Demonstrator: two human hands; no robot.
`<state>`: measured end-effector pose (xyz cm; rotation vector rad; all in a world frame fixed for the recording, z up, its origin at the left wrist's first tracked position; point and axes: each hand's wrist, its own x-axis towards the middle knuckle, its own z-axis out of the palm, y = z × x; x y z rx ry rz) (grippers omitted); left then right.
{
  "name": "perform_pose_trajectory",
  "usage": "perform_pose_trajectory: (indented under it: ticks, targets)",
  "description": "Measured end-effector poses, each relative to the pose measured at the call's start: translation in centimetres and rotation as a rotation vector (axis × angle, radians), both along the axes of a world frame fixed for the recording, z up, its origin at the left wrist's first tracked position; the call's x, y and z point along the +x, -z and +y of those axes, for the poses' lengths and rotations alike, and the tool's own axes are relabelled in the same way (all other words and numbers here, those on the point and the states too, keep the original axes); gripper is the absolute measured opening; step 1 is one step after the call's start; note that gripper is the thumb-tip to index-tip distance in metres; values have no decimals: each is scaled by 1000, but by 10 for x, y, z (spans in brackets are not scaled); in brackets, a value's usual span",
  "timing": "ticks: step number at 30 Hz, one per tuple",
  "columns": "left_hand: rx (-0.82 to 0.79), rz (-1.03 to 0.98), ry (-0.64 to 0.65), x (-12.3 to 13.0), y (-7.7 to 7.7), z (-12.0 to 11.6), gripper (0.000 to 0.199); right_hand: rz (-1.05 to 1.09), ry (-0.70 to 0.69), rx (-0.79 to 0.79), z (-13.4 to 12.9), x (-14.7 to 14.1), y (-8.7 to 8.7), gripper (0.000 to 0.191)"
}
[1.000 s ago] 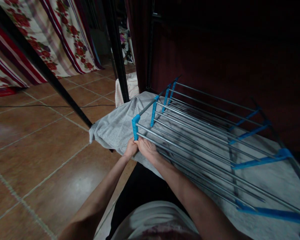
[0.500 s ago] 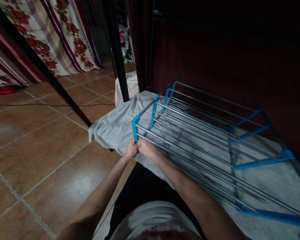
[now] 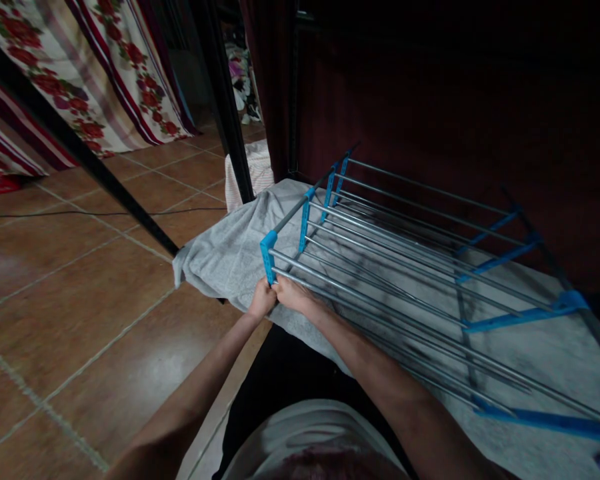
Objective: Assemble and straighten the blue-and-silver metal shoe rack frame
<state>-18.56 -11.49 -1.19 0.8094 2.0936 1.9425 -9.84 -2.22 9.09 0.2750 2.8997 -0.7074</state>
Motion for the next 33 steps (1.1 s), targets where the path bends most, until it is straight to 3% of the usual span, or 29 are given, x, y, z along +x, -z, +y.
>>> perform_pose_trajectory:
  ticks: [5,9,11,14,17,20,22,25,33]
  targets:
    - [-20,12,39,-2,2,2,4,21,-13,20,2,-2,3,32]
    - [-56,13,134,-6,-5,0,4,49,-14,45,-2,7,-6,35]
    - [-72,16,169,-7,-11,-6,13,95,7,78,-7,26,-13,41]
    - [-84,23,176,-5,-15,-25,36,269,-23,152,-14,75,-12,46]
    - [-146,46,247,1,-10,-45,51,282,-89,202,-10,138,9,44]
    - [-232,112,289,3,0,-55,48,128,120,293,7,186,42,44]
    - [-258,143,272,1,5,-53,41,-6,272,341,20,203,58,43]
    - [-288,159,276,-9,11,-46,35,-143,357,342,34,208,67,40]
    - [-350,187,231,-22,21,-41,29,-136,316,219,42,195,68,41]
